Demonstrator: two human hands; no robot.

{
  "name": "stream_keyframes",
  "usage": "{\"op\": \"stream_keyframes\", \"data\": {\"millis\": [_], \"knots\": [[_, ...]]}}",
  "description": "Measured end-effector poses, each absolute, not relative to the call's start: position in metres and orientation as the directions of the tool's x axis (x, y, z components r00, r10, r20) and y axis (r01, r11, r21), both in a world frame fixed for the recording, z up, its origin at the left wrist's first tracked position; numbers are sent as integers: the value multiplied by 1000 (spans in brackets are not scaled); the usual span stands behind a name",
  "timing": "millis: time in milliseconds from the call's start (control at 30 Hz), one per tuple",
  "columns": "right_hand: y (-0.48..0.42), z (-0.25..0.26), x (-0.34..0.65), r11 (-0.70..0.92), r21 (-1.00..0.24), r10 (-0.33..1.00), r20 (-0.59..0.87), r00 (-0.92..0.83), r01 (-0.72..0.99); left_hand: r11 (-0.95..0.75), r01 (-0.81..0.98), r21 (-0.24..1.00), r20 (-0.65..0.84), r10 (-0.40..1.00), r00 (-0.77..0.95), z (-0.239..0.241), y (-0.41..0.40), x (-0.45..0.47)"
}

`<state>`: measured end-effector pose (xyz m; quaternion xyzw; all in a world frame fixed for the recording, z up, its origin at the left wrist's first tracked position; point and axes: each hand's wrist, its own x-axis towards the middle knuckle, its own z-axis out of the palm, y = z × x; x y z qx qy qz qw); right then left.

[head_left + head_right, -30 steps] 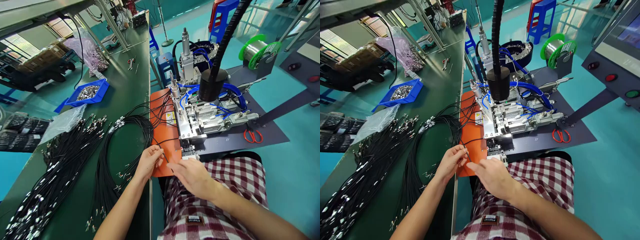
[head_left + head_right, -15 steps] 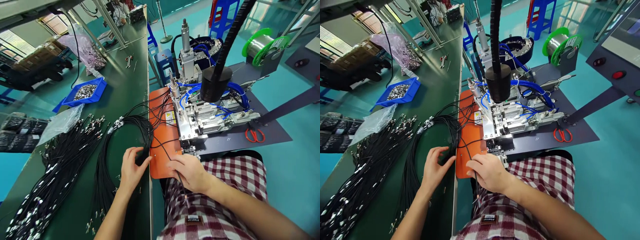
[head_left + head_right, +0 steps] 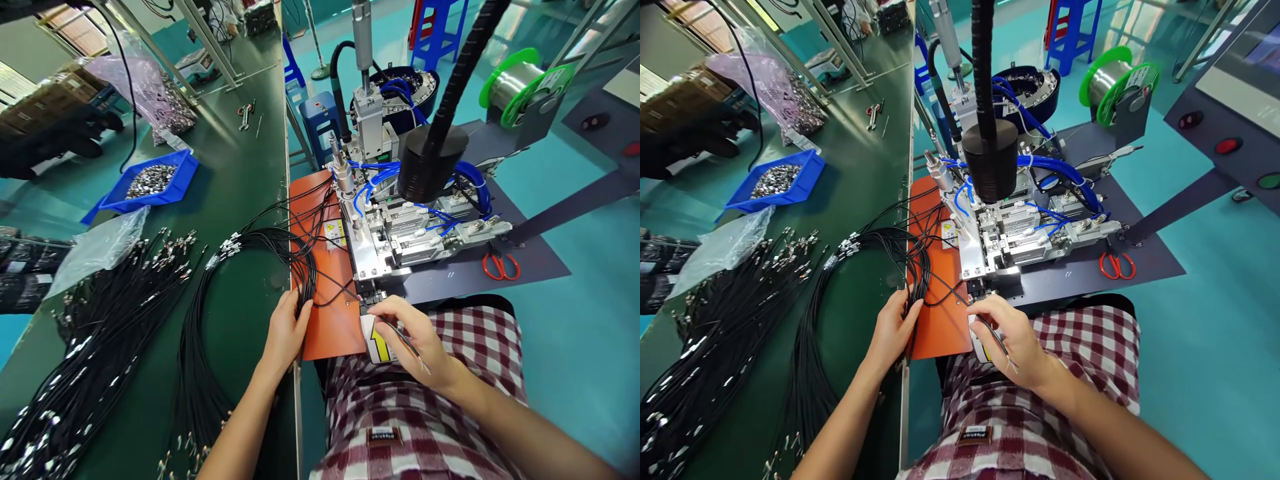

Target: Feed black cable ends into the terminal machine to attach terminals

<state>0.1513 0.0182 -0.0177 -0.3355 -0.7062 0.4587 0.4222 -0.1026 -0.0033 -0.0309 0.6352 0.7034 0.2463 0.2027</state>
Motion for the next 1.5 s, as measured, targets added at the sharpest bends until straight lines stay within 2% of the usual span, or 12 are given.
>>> {"op": "stream_keyframes", "data": {"millis": [100, 167, 233, 300, 400, 500, 567, 767, 967, 1167, 1333, 1500], "knots": [[14, -20, 158, 233, -968, 943, 203, -264, 89, 198, 472, 859, -141, 978, -154, -24, -12, -102], [11, -21, 164, 160, -983, 963, 135, -234, 88, 276, 359, 891, -217, 956, -197, -19, -16, -102], [9, -22, 168, 93, -992, 970, 71, -231, 84, 286, 492, 822, -138, 939, -316, -10, -18, -99], [7, -23, 169, 40, -997, 973, 24, -232, 67, 192, 729, 657, 108, 933, -342, 1, -18, -90], [7, -25, 166, -5, -999, 951, -18, -309, 44, -205, 890, 407, 356, 933, 52, 16, -13, -65], [10, -25, 165, 25, -999, 931, 7, -365, 45, -539, 751, 380, 178, 840, 513, 22, -3, -35], [11, -25, 169, 45, -997, 942, 20, -336, 68, -567, 709, 419, 72, 800, 596, 19, 4, -23], [10, -24, 180, 57, -992, 970, 29, -242, 109, -493, 774, 398, 59, 855, 515, 4, 6, -23], [14, -25, 173, 97, -990, 951, 62, -303, 101, -406, 673, 618, 25, 866, 499, 17, 8, -13], [16, -15, 183, 14, -990, 945, -32, -325, 138, -276, 605, 747, -68, 873, 482, 11, 11, -15], [17, -15, 176, -71, -986, 974, -101, -202, 150, -103, 582, 806, -160, 910, 382, 9, 6, -15], [24, -22, 169, -230, -970, 928, -245, -282, 85, 97, 409, 907, -243, 915, 321, 8, 10, -8]]}}
